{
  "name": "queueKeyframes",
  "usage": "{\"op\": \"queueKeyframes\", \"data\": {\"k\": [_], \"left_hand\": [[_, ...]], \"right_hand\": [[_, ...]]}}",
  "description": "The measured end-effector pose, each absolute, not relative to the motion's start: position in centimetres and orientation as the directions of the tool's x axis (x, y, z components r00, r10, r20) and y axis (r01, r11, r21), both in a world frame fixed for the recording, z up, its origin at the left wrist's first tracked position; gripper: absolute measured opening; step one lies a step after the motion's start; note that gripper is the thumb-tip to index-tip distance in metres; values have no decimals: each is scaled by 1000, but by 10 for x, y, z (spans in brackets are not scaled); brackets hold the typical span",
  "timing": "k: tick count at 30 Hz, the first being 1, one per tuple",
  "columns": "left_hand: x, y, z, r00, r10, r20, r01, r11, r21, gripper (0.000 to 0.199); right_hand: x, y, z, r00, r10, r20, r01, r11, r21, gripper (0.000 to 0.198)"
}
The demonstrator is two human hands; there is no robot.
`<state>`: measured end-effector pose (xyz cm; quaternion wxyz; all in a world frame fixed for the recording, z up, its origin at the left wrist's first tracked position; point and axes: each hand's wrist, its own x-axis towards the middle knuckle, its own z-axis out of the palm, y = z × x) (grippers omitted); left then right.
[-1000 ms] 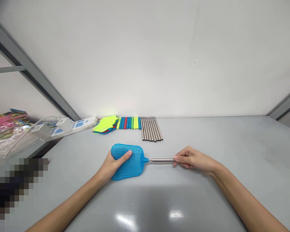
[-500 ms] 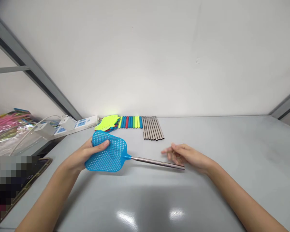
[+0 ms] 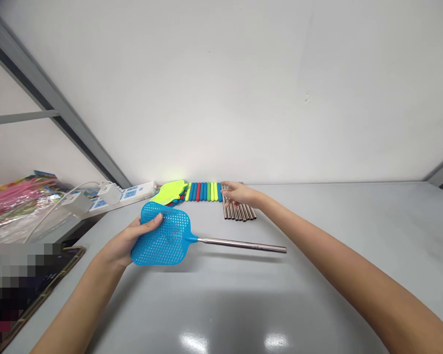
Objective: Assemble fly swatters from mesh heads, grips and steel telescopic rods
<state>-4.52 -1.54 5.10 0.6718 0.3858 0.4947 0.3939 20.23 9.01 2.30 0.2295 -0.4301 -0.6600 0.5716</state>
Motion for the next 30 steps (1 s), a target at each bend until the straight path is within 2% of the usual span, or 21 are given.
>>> {"op": "queueKeyframes", "data": {"k": [10,15,23,27,30], "left_hand": [[-46,-16,53,154,927,-342,-163,365,917,29],[-47,-16,54,121,928,-353,-146,369,918,36],[-45,-16,54,110,926,-362,-154,375,914,39],[-45,-17,53,124,925,-359,-146,375,916,31],[-44,-17,54,123,929,-348,-148,364,920,28]], "right_hand": [[187,102,9,-586,772,-247,375,-12,-927,63],[190,102,5,-613,753,-239,381,16,-924,63],[193,98,7,-626,714,-314,409,-42,-912,65],[196,86,4,-648,686,-331,395,-69,-916,62],[198,70,3,-680,660,-319,364,-73,-928,50]]}}
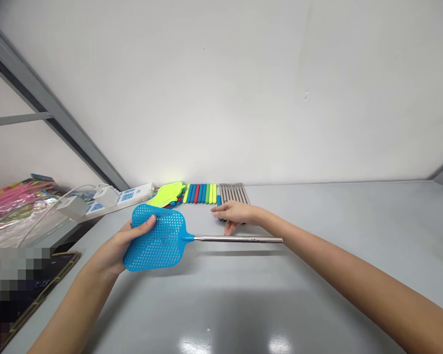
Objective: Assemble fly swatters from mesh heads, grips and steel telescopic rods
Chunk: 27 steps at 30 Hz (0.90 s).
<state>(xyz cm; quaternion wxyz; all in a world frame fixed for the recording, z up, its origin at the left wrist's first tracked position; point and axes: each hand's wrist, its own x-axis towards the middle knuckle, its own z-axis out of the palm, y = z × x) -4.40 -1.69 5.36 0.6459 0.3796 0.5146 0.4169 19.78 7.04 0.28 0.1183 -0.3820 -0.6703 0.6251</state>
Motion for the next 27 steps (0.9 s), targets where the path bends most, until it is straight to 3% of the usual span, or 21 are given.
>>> {"op": "queueKeyframes", "data": {"k": [3,7,10,15,19,22,25,27], "left_hand": [[-44,-17,54,114,932,-343,-153,358,921,28],[-44,-18,54,124,934,-335,-165,352,921,28],[-44,-19,55,129,937,-325,-180,345,921,29],[-42,-19,57,139,934,-330,-188,352,917,28],[-42,-18,56,132,936,-326,-185,347,920,30],[-43,-18,54,120,944,-309,-194,327,925,33],[-44,-19,54,108,947,-304,-215,320,923,31],[-44,-20,55,98,949,-299,-231,314,921,30]], "right_hand": [[199,50,4,-740,600,-304,324,-78,-943,39],[203,27,11,-746,535,-396,346,-196,-917,47],[206,21,16,-805,444,-394,320,-235,-918,42],[201,24,18,-724,593,-354,226,-281,-933,51],[183,23,12,-776,512,-368,81,-498,-864,68],[171,15,2,-831,477,-285,-84,-614,-784,52],[168,3,-6,-817,491,-303,-113,-651,-751,41],[172,-6,-8,-815,482,-321,-106,-668,-736,45]]}}
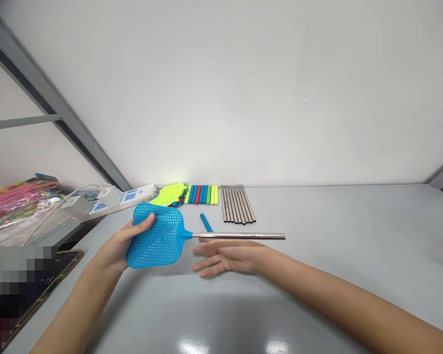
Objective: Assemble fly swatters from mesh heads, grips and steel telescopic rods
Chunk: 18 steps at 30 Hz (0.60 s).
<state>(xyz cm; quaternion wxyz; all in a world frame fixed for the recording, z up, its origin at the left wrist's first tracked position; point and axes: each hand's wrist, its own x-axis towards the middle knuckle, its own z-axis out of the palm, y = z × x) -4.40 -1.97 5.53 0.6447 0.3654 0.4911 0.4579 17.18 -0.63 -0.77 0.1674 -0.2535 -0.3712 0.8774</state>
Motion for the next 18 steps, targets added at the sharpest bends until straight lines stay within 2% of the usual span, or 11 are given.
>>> {"op": "queueKeyframes", "data": {"k": [6,11,16,18], "left_hand": [[-40,-20,58,95,955,-281,-275,296,915,29],[-41,-18,57,50,961,-271,-291,274,917,29],[-41,-19,59,33,960,-277,-281,274,920,37],[-40,-19,60,38,961,-273,-289,272,918,38]], "right_hand": [[186,-22,0,-753,569,-329,-91,-586,-805,60],[170,-18,-3,-753,584,-302,-165,-613,-773,68],[158,-16,-7,-715,635,-291,-234,-610,-757,49],[163,-18,-8,-690,651,-316,-233,-614,-754,49]]}}
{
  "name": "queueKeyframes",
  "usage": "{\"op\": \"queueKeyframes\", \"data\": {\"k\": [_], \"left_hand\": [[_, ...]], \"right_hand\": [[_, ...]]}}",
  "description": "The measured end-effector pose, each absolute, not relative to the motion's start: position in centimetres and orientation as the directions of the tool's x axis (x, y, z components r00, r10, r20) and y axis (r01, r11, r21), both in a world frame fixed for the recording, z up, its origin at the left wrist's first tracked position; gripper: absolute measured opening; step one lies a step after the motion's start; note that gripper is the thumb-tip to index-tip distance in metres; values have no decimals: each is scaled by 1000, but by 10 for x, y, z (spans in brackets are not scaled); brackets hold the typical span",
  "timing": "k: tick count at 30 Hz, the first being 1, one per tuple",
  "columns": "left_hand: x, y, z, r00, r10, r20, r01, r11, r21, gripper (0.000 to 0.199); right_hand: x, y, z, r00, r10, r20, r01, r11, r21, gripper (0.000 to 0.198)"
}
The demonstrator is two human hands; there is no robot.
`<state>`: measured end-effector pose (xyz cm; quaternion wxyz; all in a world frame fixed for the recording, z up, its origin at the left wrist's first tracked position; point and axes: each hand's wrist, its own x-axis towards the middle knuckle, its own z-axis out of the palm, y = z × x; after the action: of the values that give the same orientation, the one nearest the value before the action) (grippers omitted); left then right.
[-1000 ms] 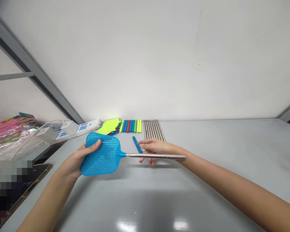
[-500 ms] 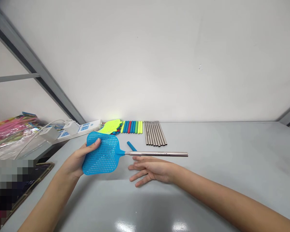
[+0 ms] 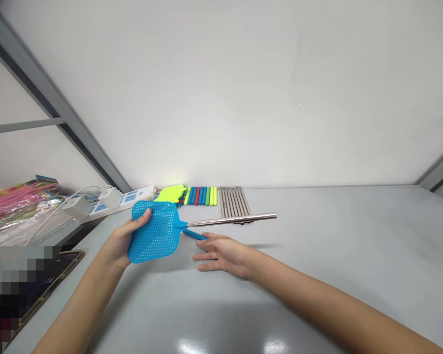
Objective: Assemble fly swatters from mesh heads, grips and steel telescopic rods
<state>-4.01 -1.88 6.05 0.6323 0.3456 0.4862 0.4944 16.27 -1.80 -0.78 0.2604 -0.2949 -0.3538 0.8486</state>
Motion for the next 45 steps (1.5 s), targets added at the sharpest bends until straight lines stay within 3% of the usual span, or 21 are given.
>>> {"op": "queueKeyframes", "data": {"k": [8,16,20,31,45], "left_hand": [[-40,-17,61,54,948,-314,-314,315,896,36],[-37,-19,60,66,945,-320,-314,324,892,30],[-36,-18,59,74,948,-311,-300,318,899,35],[-32,-16,59,79,945,-319,-308,327,893,38],[-31,-16,58,50,946,-319,-294,319,901,34]], "right_hand": [[219,-38,-8,-478,815,-326,-172,-451,-876,30],[275,-38,-2,-119,964,-239,-491,-267,-830,21],[289,-34,3,12,975,-221,-593,-171,-787,28],[297,-32,0,87,965,-247,-704,-116,-701,26],[298,-33,2,98,964,-249,-714,-106,-693,26]]}}
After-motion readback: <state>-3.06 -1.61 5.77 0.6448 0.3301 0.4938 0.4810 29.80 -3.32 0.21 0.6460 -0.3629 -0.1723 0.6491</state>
